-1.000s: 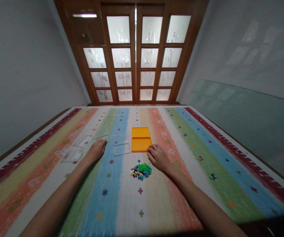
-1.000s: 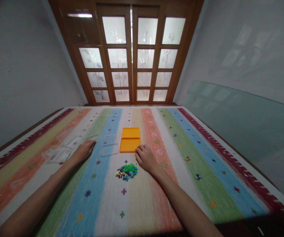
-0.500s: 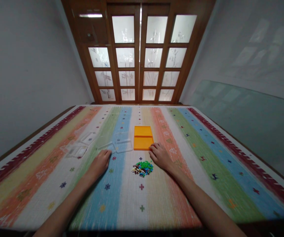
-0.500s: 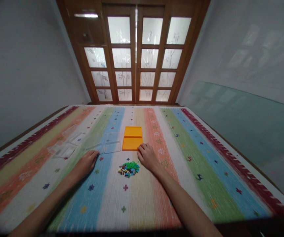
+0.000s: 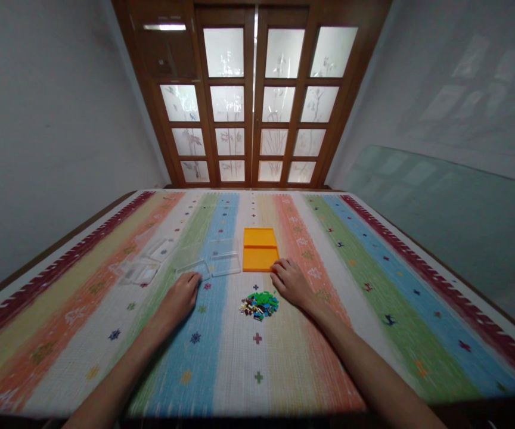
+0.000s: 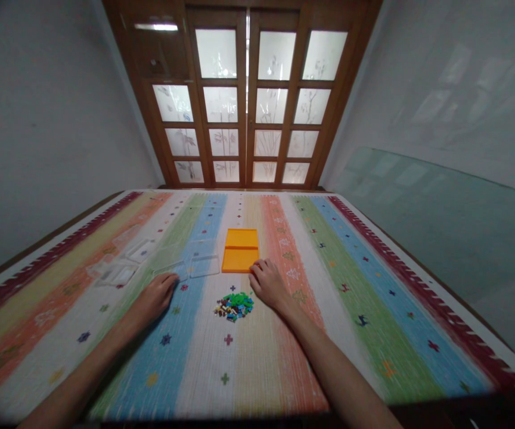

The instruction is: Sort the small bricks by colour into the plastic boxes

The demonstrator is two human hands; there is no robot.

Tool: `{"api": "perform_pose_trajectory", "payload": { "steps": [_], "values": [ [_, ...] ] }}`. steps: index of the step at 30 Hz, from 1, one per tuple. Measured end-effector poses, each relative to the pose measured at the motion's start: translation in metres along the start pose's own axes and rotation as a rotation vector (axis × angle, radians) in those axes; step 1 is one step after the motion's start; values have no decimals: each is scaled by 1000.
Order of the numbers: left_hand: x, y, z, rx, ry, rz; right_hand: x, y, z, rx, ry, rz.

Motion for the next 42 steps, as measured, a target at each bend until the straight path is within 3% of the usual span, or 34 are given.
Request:
{"api": "perform_pose_trajectory", "payload": {
  "steps": [10, 15, 17, 21, 24, 27, 30, 35, 39, 42],
  "values": [
    [6, -7, 1, 29, -6, 11, 1, 1, -1, 12, 8, 8],
    [-1, -31, 6, 102, -31, 80, 0, 0, -1, 3, 6, 15],
    [-18, -47, 10, 150, -90, 134, 0, 0, -1, 0, 8, 18],
    [-73, -68, 24, 211, -261, 235, 0, 0, -1, -5, 12, 13],
    [-110, -61, 37, 90, -301, 278, -1, -2, -2, 20, 6, -1],
    [-128, -40, 46, -115, -282, 328, -3, -5, -2, 73, 0, -5],
    [-128, -28, 51, -167, -262, 357, -5, -10, -3, 131, 5, 7],
    [-121, -28, 52, -110, -280, 394, -2, -18, -4, 176, 22, 9],
    [-118, -57, 50, 38, -302, 461, -6, -30, -1, 202, 16, 52],
    [-93, -95, 45, 251, -224, 492, -27, -42, 3, 226, -42, 93]
  ]
}}
Point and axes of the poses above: each hand's wrist, its own z-axis towards the middle knuckle, its own y-axis out of the palm, x = y × z, the point moved 6 cm from there along z, towards the middle knuckle, and after that the axes turned 15 degrees about z, right-handed, at the moved point
